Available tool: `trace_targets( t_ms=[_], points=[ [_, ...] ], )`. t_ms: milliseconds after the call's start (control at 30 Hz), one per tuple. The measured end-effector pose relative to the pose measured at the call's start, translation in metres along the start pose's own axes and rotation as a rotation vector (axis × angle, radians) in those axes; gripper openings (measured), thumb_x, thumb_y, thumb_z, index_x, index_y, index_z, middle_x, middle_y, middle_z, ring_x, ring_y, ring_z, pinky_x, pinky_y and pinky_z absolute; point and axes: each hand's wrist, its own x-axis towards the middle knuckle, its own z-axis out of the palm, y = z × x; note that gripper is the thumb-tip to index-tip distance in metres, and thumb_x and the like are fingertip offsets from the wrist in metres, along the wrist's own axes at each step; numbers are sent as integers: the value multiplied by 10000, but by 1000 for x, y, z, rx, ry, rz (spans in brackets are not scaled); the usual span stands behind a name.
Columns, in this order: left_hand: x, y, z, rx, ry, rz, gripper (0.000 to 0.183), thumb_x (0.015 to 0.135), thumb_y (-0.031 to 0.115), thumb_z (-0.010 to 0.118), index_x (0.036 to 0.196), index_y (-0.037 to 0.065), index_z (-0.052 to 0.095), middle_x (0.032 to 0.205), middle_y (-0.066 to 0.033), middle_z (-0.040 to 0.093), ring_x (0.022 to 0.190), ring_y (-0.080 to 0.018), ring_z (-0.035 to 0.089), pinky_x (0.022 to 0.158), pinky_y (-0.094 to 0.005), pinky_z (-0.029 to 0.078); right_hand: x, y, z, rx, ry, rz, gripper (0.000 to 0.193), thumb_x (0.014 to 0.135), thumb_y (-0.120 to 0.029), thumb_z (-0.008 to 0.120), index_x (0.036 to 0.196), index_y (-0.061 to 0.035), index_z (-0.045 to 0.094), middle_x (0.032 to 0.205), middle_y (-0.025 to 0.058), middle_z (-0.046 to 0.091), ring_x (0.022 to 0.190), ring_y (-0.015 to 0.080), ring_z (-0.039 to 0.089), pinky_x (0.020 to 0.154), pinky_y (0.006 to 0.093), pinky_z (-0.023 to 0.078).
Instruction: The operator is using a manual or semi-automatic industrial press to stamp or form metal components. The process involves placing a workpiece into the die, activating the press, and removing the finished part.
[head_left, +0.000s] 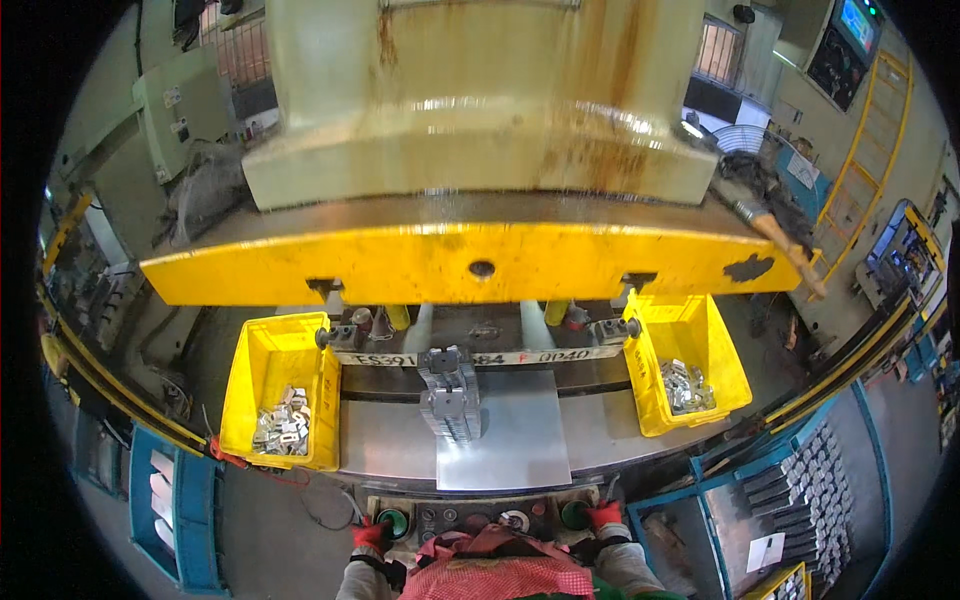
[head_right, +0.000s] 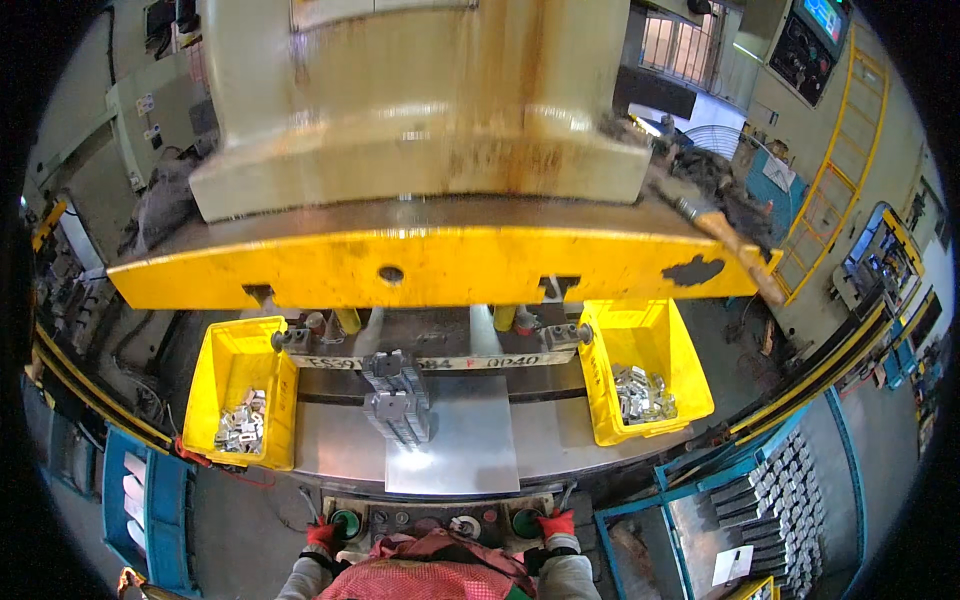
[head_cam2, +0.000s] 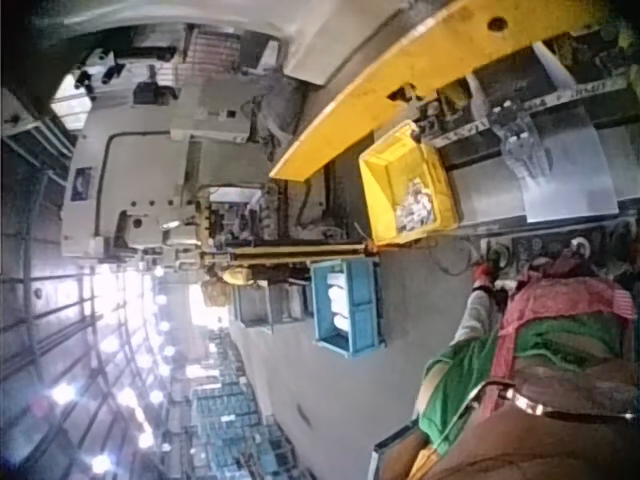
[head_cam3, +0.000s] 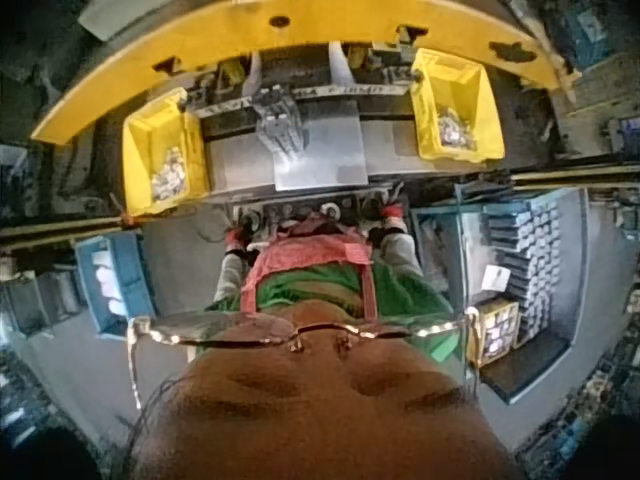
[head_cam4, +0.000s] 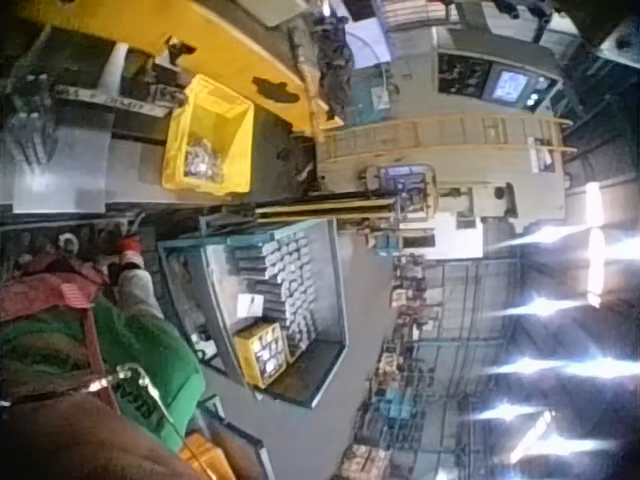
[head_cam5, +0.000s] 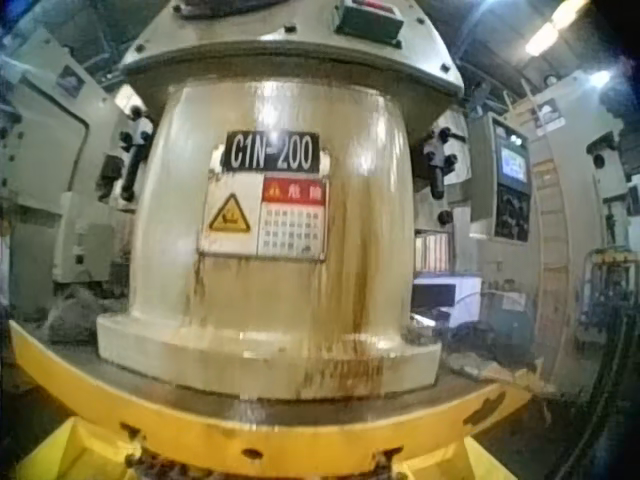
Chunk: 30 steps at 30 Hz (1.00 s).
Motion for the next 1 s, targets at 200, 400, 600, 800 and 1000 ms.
trace_targets(
  t_ms=[200, 400, 600, 800, 1000],
  points=[
    [-34, -14, -97, -272, 156, -83, 399, 777, 461, 545, 1027, 151, 521, 834, -109, 524, 608, -237, 492, 497, -401, 380, -14, 4, -50, 749, 89, 483, 510, 684, -525, 598, 701, -16, 599, 600, 114, 533, 566, 213, 489, 564, 439, 425],
    [-133, 155, -32, -541, 593, 754, 490, 809, 423, 527, 1199, 139, 439, 828, -19, 511, 654, -99, 431, 489, -245, 333, -45, -157, -182, 1094, 526, -119, 504, 827, -363, 524, 1239, -122, 364, 1060, 39, 500, 660, 96, 454, 441, 209, 312],
    [-222, 291, 164, -283, -401, 717, 330, 842, 292, 534, 1127, 136, 477, 811, 21, 550, 590, -61, 506, 404, -186, 355, -63, -366, -158, 949, -315, -628, 383, 837, -282, 511, 1144, -57, 467, 943, 20, 518, 770, 70, 460, 600, 198, 340],
    [-189, 365, 318, -23, -906, 472, 351, 751, 456, 598, 785, 107, 606, 505, 42, 403, 419, -67, 367, 385, -224, 269, -41, -531, -86, 755, -791, -744, 284, 782, -239, 615, 993, -60, 551, 769, -54, 549, 610, 19, 464, 484, 186, 338],
    [-192, 366, 331, -102, -876, 521, 270, 795, 355, 579, 931, 124, 603, 640, 43, 487, 487, -62, 434, 403, -210, 298, -22, -531, -87, 837, -707, -664, 343, 784, -256, 605, 1049, -49, 534, 839, 14, 558, 618, 77, 499, 537, 229, 405]
  ],
)
